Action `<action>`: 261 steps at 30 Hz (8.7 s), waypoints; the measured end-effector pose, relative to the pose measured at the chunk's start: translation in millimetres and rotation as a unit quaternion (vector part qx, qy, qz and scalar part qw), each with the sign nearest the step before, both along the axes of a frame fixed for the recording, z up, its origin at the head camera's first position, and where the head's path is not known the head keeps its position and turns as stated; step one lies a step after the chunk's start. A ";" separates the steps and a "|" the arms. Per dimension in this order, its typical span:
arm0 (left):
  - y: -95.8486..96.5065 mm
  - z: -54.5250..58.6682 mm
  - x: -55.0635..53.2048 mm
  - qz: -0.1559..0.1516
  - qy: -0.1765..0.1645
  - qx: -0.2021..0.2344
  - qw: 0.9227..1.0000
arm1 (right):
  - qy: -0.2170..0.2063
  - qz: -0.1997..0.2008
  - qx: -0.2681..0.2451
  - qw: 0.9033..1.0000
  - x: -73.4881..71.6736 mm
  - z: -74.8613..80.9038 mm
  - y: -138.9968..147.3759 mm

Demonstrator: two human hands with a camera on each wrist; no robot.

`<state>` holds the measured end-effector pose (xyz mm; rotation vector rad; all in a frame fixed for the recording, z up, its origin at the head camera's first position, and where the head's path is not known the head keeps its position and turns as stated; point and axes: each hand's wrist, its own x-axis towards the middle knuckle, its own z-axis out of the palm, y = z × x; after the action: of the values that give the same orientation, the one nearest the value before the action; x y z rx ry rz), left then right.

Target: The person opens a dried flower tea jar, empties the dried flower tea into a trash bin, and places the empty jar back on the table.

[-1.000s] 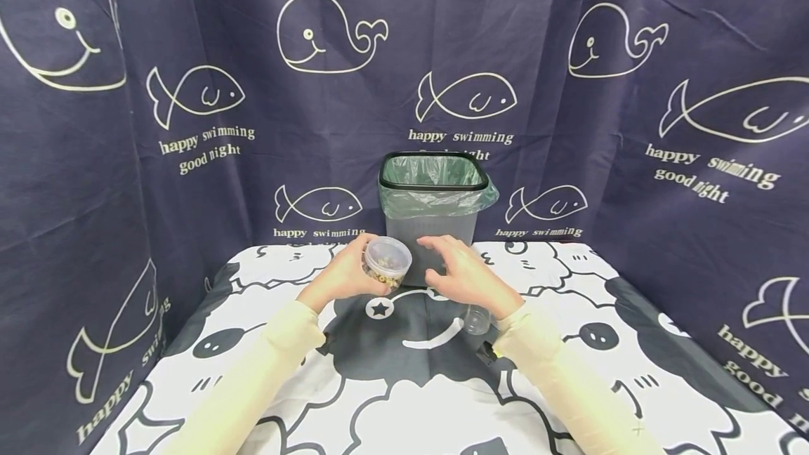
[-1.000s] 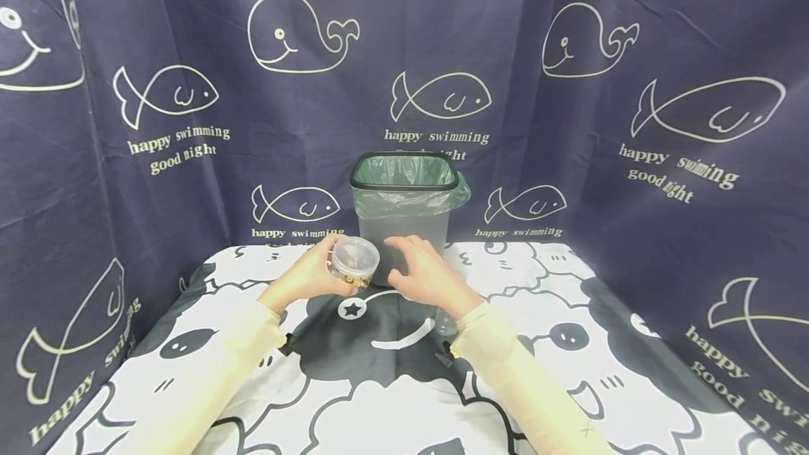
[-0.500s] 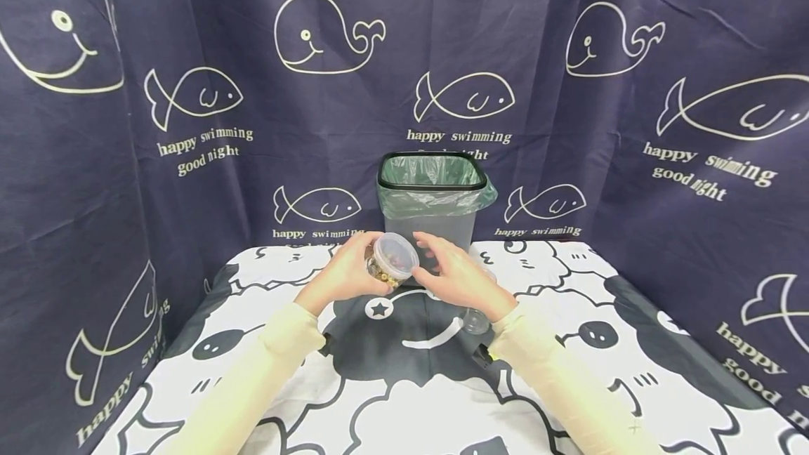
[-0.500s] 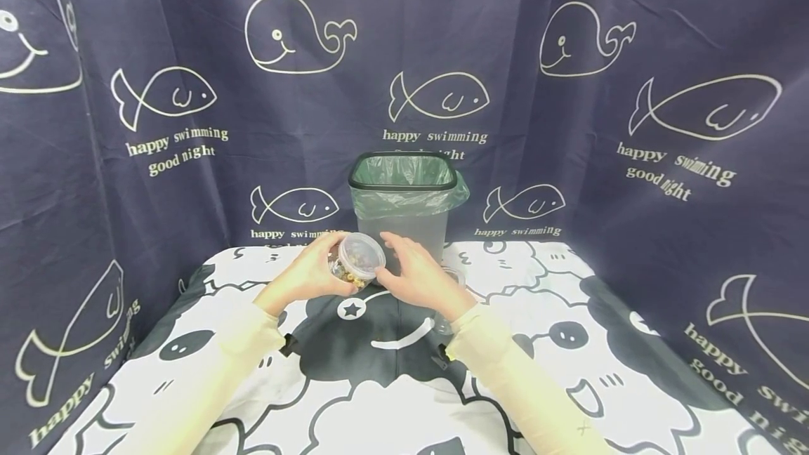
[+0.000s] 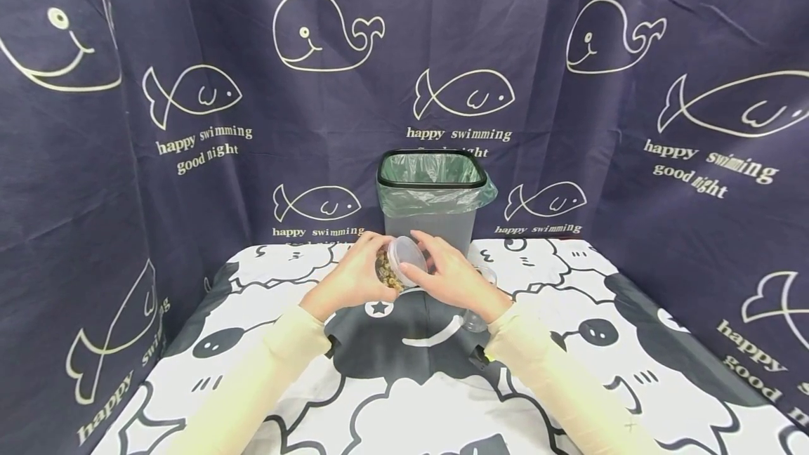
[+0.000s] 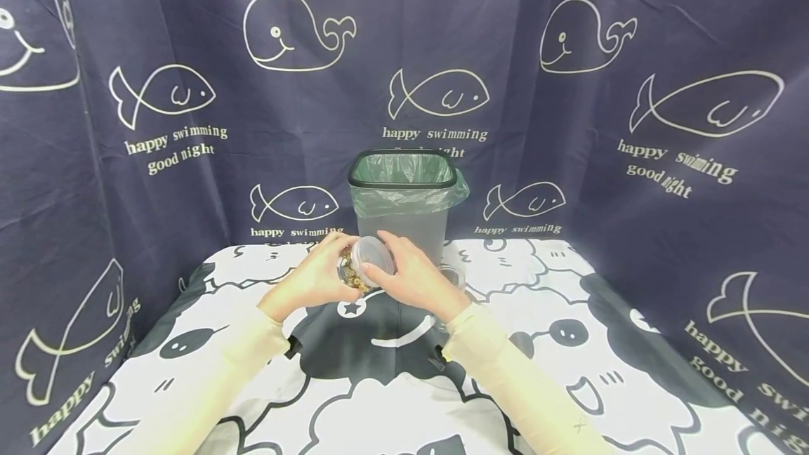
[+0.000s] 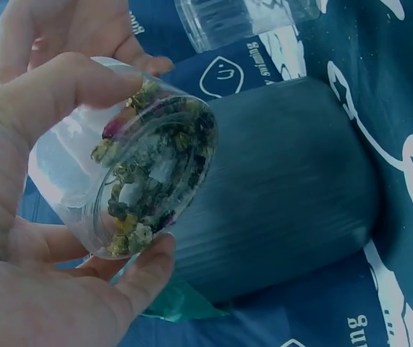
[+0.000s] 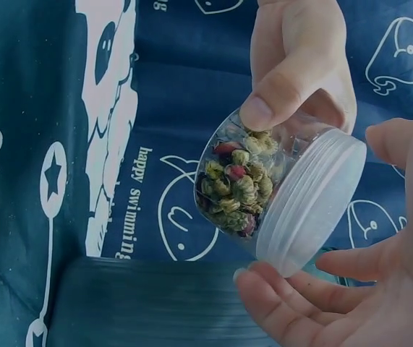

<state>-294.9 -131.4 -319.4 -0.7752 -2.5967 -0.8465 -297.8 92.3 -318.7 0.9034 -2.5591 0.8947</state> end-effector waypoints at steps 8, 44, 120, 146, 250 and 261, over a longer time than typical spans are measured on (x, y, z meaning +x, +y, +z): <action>4.1 0.3 5.0 -0.004 0.006 -0.013 1.000 | -0.015 -0.020 0.007 1.000 1.6 -0.8 -2.0; 12.8 -21.9 -6.2 0.004 0.061 -0.029 0.998 | -0.034 -0.039 -0.022 0.998 -2.2 -6.0 -1.7; 5.2 -16.5 -5.8 0.018 0.072 -0.073 0.995 | -0.078 0.000 -0.019 0.997 -4.9 -3.8 2.4; 2.8 -12.8 -2.7 0.017 0.048 -0.084 0.995 | -0.018 0.089 -0.021 0.996 -8.9 -5.3 8.6; 1.6 -14.0 -5.0 0.004 0.056 -0.090 0.994 | -0.055 0.041 -0.017 0.997 -5.1 -11.1 2.5; 0.9 -15.0 -5.9 0.002 0.039 -0.080 0.996 | -0.047 0.048 -0.023 0.997 -3.5 -10.9 2.5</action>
<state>-300.9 -130.5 -334.4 -0.8282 -2.6181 -0.5991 -301.3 94.8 -329.6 1.0019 -2.5799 1.0422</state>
